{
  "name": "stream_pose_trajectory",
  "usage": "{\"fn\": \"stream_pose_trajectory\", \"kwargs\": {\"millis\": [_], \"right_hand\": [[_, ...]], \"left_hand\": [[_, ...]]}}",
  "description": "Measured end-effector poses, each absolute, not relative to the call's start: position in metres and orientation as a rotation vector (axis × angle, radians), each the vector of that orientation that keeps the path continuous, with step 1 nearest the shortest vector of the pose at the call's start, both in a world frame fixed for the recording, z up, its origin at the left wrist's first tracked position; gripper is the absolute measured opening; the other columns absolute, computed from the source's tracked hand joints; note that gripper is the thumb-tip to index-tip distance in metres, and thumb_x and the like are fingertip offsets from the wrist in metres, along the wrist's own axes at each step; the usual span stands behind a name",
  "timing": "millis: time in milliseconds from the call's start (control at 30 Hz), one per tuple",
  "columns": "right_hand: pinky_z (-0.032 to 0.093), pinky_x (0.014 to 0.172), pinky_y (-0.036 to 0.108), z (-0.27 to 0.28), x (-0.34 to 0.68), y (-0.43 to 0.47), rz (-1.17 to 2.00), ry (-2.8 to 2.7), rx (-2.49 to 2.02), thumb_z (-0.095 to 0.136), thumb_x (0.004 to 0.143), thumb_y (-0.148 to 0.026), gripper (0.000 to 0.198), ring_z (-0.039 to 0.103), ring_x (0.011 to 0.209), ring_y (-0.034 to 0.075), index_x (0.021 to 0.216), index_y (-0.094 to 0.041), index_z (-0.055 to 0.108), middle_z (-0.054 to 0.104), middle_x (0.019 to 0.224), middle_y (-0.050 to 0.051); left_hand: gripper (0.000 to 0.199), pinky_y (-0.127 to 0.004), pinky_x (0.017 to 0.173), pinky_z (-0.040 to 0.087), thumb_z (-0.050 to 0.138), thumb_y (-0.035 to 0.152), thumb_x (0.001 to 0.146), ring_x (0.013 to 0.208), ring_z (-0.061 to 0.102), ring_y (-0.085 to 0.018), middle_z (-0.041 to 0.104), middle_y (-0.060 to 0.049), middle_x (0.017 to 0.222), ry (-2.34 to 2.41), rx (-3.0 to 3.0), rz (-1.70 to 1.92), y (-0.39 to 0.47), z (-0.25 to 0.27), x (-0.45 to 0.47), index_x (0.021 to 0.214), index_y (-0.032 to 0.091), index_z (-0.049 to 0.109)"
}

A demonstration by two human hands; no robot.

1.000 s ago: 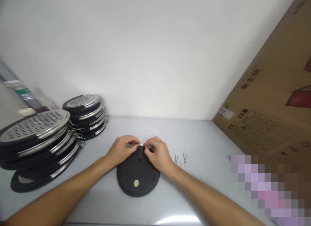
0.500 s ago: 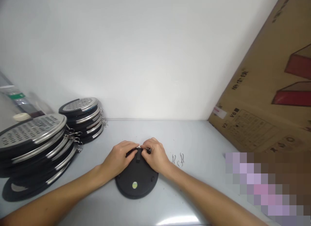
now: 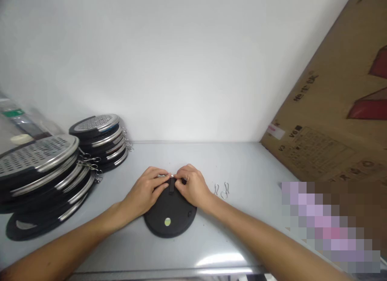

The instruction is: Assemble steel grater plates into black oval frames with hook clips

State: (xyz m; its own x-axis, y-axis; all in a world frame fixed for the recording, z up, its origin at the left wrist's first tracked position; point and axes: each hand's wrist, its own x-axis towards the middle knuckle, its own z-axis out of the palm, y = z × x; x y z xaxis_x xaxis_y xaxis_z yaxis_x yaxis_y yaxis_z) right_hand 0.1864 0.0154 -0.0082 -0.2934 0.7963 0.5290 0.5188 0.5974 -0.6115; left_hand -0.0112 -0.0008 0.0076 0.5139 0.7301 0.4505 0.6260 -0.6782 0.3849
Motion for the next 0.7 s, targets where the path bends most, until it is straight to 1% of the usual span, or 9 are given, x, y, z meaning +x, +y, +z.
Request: {"fn": "stream_pose_trajectory", "kwargs": {"millis": [200, 333, 467, 600, 700], "right_hand": [[0.054, 0.077, 0.035, -0.0091, 0.1875, 0.0165, 0.426, -1.97, -1.043, 0.058, 0.076, -0.002, 0.026, 0.065, 0.082, 0.02, 0.08, -0.021, 0.075, 0.073, 0.082, 0.004], [0.055, 0.077, 0.033, -0.0108, 0.1872, 0.0165, 0.411, -1.955, -1.045, 0.059, 0.074, 0.0, 0.026, 0.066, 0.081, 0.02, 0.079, -0.021, 0.075, 0.073, 0.081, 0.003], [0.054, 0.076, 0.033, -0.0121, 0.1862, 0.0158, 0.4, -1.942, -1.066, 0.059, 0.073, 0.0, 0.026, 0.066, 0.08, 0.019, 0.077, -0.02, 0.075, 0.073, 0.08, 0.003], [0.054, 0.077, 0.033, -0.0113, 0.1862, 0.0158, 0.392, -1.961, -1.077, 0.058, 0.074, -0.001, 0.025, 0.066, 0.08, 0.02, 0.076, -0.02, 0.074, 0.073, 0.08, 0.003], [0.054, 0.077, 0.033, -0.0108, 0.1864, 0.0164, 0.387, -1.969, -1.078, 0.057, 0.074, 0.0, 0.026, 0.065, 0.08, 0.019, 0.075, -0.02, 0.073, 0.073, 0.08, 0.003]], "left_hand": [[0.027, -0.039, 0.095, 0.05, 0.056, 0.013, 0.093, 0.105, 0.054, -0.022, 0.067, -0.008, 0.112, 1.147, 2.555, 0.906, 0.0008, 0.0041, -0.0115, 0.118, 0.015, 0.067], [0.029, -0.039, 0.095, 0.051, 0.055, 0.01, 0.093, 0.104, 0.054, -0.021, 0.067, -0.008, 0.11, 1.122, 2.556, 0.913, 0.0003, 0.0039, -0.0112, 0.119, 0.016, 0.067], [0.03, -0.039, 0.097, 0.05, 0.053, 0.008, 0.093, 0.106, 0.054, -0.021, 0.065, -0.008, 0.112, 1.072, 2.565, 0.904, 0.0015, 0.0027, -0.0113, 0.118, 0.016, 0.067], [0.033, -0.039, 0.098, 0.05, 0.05, 0.007, 0.094, 0.107, 0.054, -0.021, 0.065, -0.009, 0.114, 1.066, 2.569, 0.873, 0.0033, -0.0007, -0.0124, 0.123, 0.015, 0.064], [0.035, -0.039, 0.097, 0.05, 0.048, 0.007, 0.095, 0.106, 0.054, -0.021, 0.066, -0.009, 0.114, 1.064, 2.569, 0.869, 0.0045, -0.002, -0.0128, 0.126, 0.016, 0.062]]}}
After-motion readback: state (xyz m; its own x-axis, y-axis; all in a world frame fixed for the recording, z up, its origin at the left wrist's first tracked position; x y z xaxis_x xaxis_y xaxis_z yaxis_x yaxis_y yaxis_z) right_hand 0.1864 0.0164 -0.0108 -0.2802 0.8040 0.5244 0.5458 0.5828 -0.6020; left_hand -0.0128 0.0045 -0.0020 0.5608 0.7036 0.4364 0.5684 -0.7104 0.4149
